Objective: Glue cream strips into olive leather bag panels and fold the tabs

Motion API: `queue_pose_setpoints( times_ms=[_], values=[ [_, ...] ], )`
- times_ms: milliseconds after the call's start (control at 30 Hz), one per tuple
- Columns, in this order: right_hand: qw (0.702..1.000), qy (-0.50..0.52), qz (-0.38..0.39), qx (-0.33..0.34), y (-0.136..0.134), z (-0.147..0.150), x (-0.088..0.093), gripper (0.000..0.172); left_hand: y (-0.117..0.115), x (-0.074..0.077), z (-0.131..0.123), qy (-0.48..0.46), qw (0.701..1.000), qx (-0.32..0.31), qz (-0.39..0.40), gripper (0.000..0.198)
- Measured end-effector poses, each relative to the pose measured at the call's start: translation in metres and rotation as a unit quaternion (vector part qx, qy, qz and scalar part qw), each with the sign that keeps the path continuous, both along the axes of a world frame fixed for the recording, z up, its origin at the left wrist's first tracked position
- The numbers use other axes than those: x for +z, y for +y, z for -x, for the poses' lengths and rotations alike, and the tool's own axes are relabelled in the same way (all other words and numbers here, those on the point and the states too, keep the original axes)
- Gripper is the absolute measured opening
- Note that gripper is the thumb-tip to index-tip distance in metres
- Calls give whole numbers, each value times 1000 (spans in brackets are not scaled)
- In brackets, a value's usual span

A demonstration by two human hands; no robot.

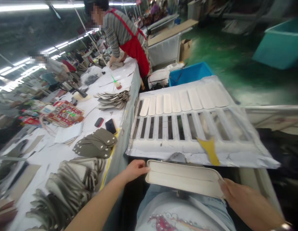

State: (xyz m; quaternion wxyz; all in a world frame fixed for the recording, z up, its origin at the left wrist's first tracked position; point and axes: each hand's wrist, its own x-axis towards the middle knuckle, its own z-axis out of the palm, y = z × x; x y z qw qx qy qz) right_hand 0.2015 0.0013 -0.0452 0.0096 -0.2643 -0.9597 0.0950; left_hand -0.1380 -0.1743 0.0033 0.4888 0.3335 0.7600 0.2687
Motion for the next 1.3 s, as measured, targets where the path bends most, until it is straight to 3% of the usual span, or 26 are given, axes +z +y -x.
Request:
queue_pose_setpoints(
  times_ms=[67, 133, 167, 267, 367, 433, 500, 567, 600, 667, 800, 867, 1133, 1300],
  values=[
    [994, -106, 33, -8, -5, 11, 25, 28, 9, 13, -12, 48, 998, -43, -18, 31],
    [977, -146, 112, -105, -8, 21, 41, 32, 19, 21, -36, 246, 964, -90, -47, 23],
    [970, -152, 130, -139, -9, 25, 45, 35, 25, 23, -53, 288, 944, -118, -109, 20],
    [956, -138, 163, -199, -12, 29, 48, 38, 44, 22, -111, 267, 869, -299, -289, 27],
    [932, -85, 255, -244, -14, 27, 47, 38, 64, 8, -152, 277, 805, -439, -288, 46],
    [878, -31, 375, -295, -14, 25, 46, 40, 72, -3, -160, 297, 783, -475, -270, 47],
    [806, 9, 485, -340, -11, 23, 44, 52, 74, -9, -159, 307, 776, -483, -266, 45],
    [750, 29, 546, -372, -9, 21, 43, 63, 73, -10, -155, 302, 779, -482, -264, 45],
    [738, 32, 554, -384, -8, 20, 43, 65, 73, -9, -153, 298, 782, -480, -262, 45],
    [759, 26, 524, -386, -9, 20, 43, 57, 73, -6, -151, 288, 787, -480, -261, 44],
    [882, -38, 360, -302, -16, 21, 44, 35, 76, -5, -151, 279, 791, -474, -269, 44],
    [901, -60, 326, -278, -17, 24, 45, 34, 76, -6, -151, 276, 796, -468, -268, 45],
    [899, -68, 322, -290, -13, 34, 47, 32, 78, -1, -149, 279, 798, -472, -251, 50],
    [808, 10, 490, -328, -8, 21, 37, 41, 77, -2, -151, 287, 796, -465, -261, 56]
  ],
)
